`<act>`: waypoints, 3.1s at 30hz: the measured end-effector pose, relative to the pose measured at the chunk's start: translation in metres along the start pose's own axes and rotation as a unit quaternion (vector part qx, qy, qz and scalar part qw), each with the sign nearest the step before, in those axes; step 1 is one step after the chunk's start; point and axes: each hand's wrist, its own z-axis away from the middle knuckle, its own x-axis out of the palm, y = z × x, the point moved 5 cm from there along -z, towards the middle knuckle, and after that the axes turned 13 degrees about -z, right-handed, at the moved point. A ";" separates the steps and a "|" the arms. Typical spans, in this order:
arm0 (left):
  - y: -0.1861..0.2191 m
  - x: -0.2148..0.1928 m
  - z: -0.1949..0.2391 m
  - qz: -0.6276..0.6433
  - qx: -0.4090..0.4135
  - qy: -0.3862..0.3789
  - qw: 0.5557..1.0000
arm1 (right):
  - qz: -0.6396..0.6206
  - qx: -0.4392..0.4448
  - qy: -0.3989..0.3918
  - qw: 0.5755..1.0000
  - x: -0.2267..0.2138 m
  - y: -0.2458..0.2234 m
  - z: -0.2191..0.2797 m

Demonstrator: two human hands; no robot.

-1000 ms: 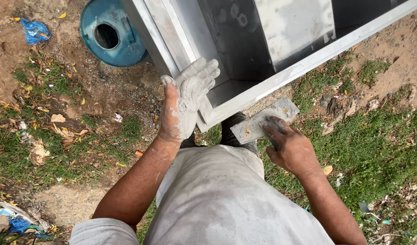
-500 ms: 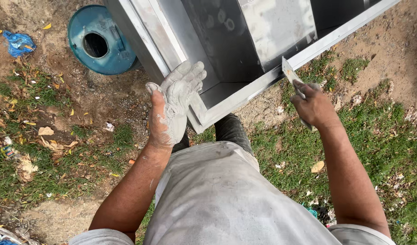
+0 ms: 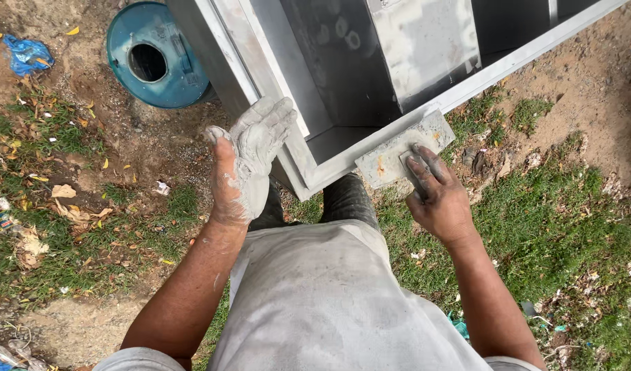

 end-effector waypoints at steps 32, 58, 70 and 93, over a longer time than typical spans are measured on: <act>-0.028 0.027 -0.011 -0.046 -0.045 -0.016 0.998 | 0.091 -0.013 -0.070 0.993 -0.004 -0.018 -0.043; 0.024 -0.040 0.047 0.019 0.005 0.022 1.000 | -0.586 0.375 0.022 0.718 0.031 -0.008 -0.021; -0.004 0.028 0.007 -0.160 0.167 0.053 0.971 | -0.364 -0.101 0.175 0.909 0.075 -0.182 0.096; -0.053 0.003 0.158 -0.478 -0.077 -0.460 0.744 | -0.781 0.078 0.065 0.616 0.205 -0.100 0.232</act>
